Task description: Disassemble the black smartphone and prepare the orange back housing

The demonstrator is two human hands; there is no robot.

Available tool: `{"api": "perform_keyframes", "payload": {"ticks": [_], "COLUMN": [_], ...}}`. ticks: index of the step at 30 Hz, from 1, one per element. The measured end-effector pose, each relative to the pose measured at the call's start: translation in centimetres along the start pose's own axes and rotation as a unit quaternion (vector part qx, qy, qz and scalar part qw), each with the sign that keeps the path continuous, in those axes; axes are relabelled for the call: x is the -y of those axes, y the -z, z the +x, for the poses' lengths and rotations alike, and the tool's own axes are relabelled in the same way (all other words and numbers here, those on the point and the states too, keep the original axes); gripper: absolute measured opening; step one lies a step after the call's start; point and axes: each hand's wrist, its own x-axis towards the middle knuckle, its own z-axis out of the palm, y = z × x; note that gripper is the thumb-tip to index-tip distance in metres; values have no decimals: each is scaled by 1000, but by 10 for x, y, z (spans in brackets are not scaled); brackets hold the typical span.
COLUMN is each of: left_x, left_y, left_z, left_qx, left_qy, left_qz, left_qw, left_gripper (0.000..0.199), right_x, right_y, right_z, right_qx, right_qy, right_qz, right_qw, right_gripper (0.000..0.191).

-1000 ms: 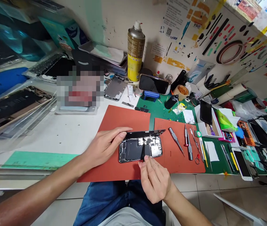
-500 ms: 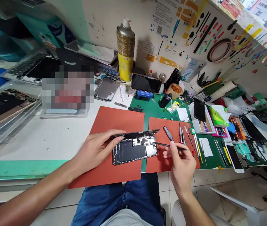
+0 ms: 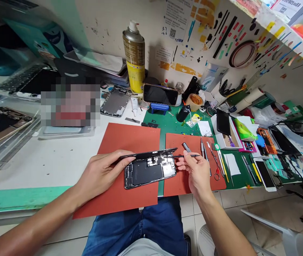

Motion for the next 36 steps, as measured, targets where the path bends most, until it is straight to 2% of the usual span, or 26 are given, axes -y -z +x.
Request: {"api": "perform_keyframes", "payload": {"ticks": [10, 17, 29, 32, 36], "left_x": [3, 4, 3, 1, 2], "left_y": [-1, -1, -1, -1, -1], "left_z": [-2, -1, -2, 0, 1], "left_qx": [-5, -6, -11, -12, -10], "left_qy": [-17, -22, -9, 5, 34], "left_qz": [-13, -7, -23, -37, -52], "left_qw": [1000, 1000, 1000, 999, 998], "left_gripper": [21, 17, 18, 19, 21], "right_x": [2, 2, 4, 8, 11], "right_y": [1, -1, -2, 4, 14], "right_z": [6, 4, 2, -5, -17], "right_qx": [6, 8, -26, -30, -43], "right_qy": [-70, -69, -73, -54, 37], "right_qz": [11, 19, 24, 13, -2], "right_qw": [997, 997, 997, 998, 998], "right_gripper": [42, 43, 46, 47, 46]}}
